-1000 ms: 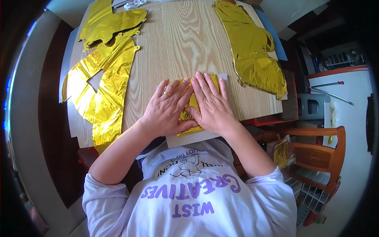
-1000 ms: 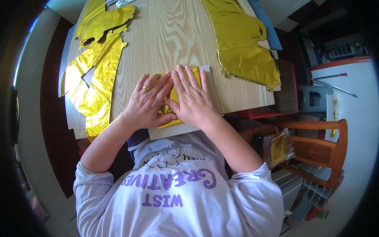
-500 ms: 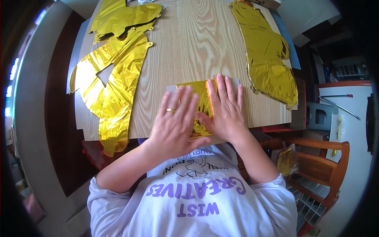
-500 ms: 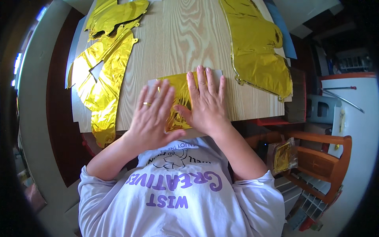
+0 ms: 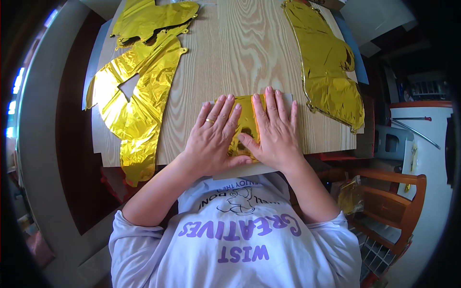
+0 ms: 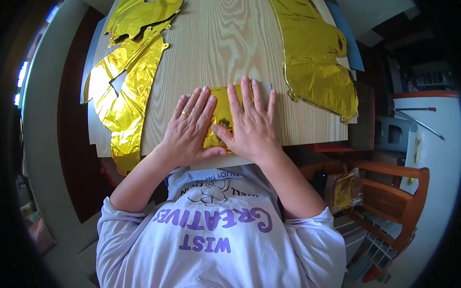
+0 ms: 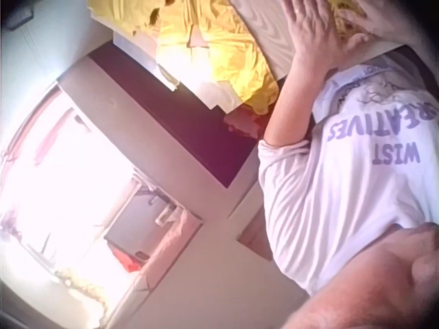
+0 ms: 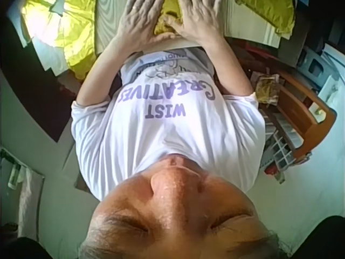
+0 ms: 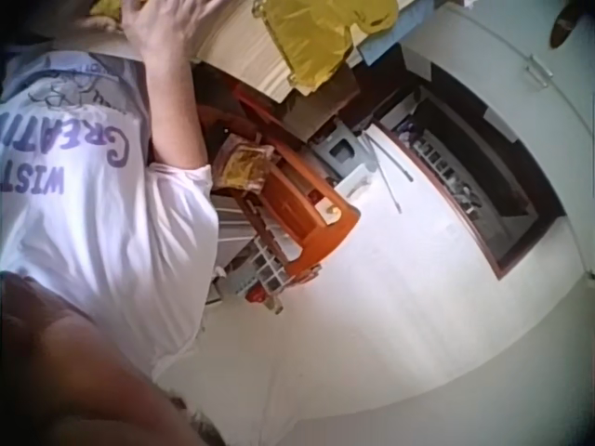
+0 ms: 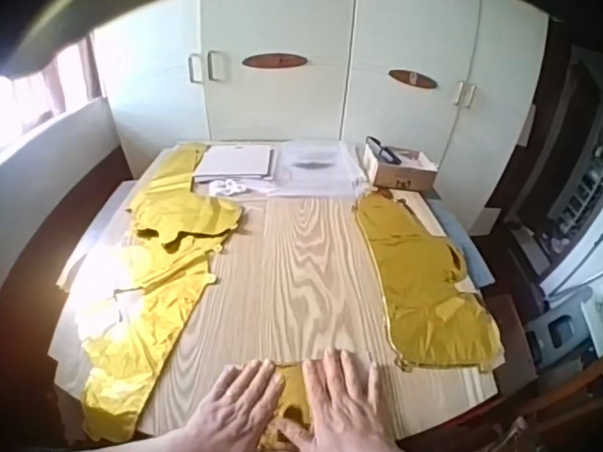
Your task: Folding gold foil balloons and placing them into clear plastic packaging with cardboard backings.
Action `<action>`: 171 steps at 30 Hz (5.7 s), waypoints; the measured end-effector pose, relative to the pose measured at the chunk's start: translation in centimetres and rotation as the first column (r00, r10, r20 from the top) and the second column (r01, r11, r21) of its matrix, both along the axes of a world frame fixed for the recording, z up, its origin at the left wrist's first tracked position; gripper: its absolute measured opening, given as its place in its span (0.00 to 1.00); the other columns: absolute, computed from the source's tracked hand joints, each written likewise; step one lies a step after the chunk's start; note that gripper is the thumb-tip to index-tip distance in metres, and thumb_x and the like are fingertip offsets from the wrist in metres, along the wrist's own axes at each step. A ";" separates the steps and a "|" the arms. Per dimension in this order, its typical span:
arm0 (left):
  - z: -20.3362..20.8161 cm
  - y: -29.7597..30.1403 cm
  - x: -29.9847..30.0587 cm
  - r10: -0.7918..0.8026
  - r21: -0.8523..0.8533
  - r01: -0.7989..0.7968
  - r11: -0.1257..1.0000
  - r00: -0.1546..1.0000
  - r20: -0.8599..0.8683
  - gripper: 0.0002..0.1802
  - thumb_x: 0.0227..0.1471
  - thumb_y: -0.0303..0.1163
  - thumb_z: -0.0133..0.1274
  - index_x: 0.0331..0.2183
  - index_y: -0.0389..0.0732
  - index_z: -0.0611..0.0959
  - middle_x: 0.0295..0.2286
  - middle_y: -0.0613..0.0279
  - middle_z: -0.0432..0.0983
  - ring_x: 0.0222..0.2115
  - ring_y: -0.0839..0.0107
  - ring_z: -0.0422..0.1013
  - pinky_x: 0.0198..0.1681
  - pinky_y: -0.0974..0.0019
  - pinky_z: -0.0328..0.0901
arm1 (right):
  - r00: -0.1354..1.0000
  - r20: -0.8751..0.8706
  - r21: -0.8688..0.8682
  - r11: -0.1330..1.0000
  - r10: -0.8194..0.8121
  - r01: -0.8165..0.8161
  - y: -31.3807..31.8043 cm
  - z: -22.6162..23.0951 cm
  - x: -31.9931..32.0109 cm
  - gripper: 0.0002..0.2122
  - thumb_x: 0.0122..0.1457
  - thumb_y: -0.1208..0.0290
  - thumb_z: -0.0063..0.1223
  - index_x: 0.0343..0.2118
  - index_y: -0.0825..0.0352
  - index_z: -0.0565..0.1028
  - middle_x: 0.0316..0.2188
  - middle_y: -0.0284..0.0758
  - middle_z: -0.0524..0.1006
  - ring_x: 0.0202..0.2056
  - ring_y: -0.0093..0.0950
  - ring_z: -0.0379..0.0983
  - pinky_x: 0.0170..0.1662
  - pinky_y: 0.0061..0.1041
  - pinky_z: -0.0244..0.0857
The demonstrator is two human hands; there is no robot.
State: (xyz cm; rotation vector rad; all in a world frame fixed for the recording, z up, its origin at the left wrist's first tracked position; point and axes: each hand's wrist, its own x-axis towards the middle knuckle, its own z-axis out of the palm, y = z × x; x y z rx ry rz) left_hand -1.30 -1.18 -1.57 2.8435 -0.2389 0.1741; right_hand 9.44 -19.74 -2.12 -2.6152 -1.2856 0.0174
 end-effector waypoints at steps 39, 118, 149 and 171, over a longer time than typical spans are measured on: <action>-1.8 -5.5 0.4 0.267 -0.038 -0.264 0.964 0.957 0.116 0.59 0.55 0.73 0.39 0.63 0.25 0.63 0.65 0.32 0.54 0.69 0.42 0.43 0.70 0.42 0.34 | 0.999 0.000 -0.021 0.999 0.044 -0.044 -1.5 -0.5 1.0 0.42 0.64 0.41 0.44 0.72 0.65 0.48 0.72 0.53 0.44 0.73 0.49 0.38 0.71 0.58 0.26; 0.1 5.2 1.7 0.326 -0.185 -0.305 0.934 0.941 0.093 0.40 0.57 0.43 0.58 0.64 0.37 0.63 0.61 0.47 0.64 0.65 0.50 0.57 0.69 0.47 0.48 | 0.951 -0.062 0.020 0.953 0.304 -0.303 3.8 -0.2 8.8 0.31 0.70 0.56 0.41 0.71 0.67 0.51 0.72 0.41 0.50 0.73 0.39 0.41 0.73 0.47 0.29; 1.9 4.7 1.1 0.156 -0.163 -0.138 0.977 0.982 0.103 0.34 0.59 0.34 0.47 0.65 0.36 0.63 0.64 0.44 0.57 0.67 0.47 0.52 0.70 0.44 0.41 | 0.989 -0.040 0.013 0.990 0.143 -0.143 2.0 1.1 7.0 0.29 0.70 0.56 0.40 0.68 0.70 0.58 0.70 0.49 0.53 0.71 0.45 0.46 0.72 0.50 0.30; -1.1 1.9 2.2 0.134 0.062 -0.139 0.988 0.988 0.071 0.51 0.59 0.64 0.43 0.65 0.29 0.60 0.66 0.37 0.52 0.68 0.42 0.46 0.70 0.43 0.39 | 0.996 0.048 0.046 0.996 0.076 -0.078 1.2 -0.7 5.1 0.34 0.69 0.51 0.41 0.71 0.66 0.52 0.72 0.44 0.49 0.73 0.44 0.42 0.72 0.53 0.27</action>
